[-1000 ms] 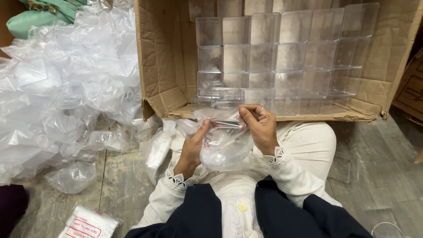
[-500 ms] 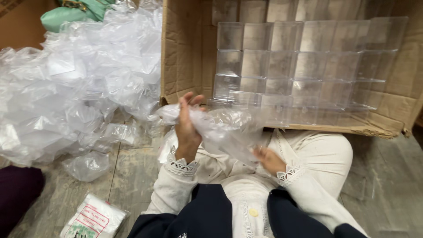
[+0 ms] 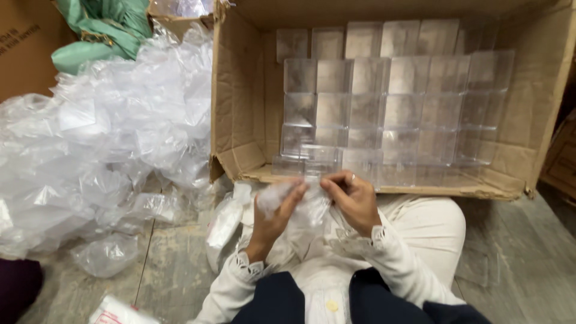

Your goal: The person sits on the floor in front of a large cardboard box and removes clear plastic boxes from plastic bags one at a time. They pull each box out of its bag, open the bag, and stack the unpacked boxes inside the cardboard box.

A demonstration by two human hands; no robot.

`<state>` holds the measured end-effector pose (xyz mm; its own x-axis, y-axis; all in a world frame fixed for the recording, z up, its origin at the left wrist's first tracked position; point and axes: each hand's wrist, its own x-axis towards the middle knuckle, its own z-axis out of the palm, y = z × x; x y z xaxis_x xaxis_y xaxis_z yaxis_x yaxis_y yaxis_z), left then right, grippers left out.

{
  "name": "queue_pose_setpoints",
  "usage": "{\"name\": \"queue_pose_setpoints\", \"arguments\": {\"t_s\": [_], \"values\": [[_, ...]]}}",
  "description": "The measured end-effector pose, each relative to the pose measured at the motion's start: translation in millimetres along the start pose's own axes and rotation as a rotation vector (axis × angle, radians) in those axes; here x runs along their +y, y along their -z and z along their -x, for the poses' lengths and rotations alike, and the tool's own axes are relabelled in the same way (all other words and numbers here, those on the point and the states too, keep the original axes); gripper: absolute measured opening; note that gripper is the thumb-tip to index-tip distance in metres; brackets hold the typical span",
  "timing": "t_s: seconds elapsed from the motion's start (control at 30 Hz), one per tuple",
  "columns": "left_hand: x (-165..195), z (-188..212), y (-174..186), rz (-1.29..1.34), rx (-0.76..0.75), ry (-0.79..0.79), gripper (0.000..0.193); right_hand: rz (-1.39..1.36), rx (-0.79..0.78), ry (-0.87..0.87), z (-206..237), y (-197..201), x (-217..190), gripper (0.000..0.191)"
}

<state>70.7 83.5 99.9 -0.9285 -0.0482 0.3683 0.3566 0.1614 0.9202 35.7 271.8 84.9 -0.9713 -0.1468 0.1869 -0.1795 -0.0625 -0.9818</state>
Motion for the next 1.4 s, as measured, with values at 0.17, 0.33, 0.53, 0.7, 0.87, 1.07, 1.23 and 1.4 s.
{"name": "queue_pose_setpoints", "arguments": {"t_s": [0.17, 0.33, 0.53, 0.7, 0.87, 1.07, 1.23, 1.4], "values": [[-4, 15, 3, 0.081, 0.047, 0.039, 0.022, -0.145, -0.168, -0.019, 27, 9, 22, 0.017], [-10, 20, -4, 0.276, -0.134, 0.032, 0.023, -0.012, -0.091, -0.068, 33, 24, 29, 0.018], [-41, 35, -27, 0.311, -0.137, 0.327, 0.036, -0.278, -0.171, -0.016, 37, 19, 30, 0.023], [-73, 27, 1, 0.392, -0.157, 0.746, 0.029, -0.395, -0.016, -0.493, 31, 36, 30, 0.027], [-81, 34, 81, 0.885, -0.743, 0.522, 0.026, -0.294, -0.283, -0.435, 48, 106, 25, 0.021], [-135, -4, 13, 0.462, -0.535, 0.544, 0.023, 0.385, 0.021, -0.178, 41, 131, 51, 0.02], [-216, -102, -119, 0.289, -0.095, 0.217, 0.028, 1.045, 0.473, 0.163, -59, 148, 107, 0.022], [-222, -101, -135, 0.7, -0.087, 0.557, 0.036, 0.454, 0.412, -0.068, -75, 157, 143, 0.047]]}}
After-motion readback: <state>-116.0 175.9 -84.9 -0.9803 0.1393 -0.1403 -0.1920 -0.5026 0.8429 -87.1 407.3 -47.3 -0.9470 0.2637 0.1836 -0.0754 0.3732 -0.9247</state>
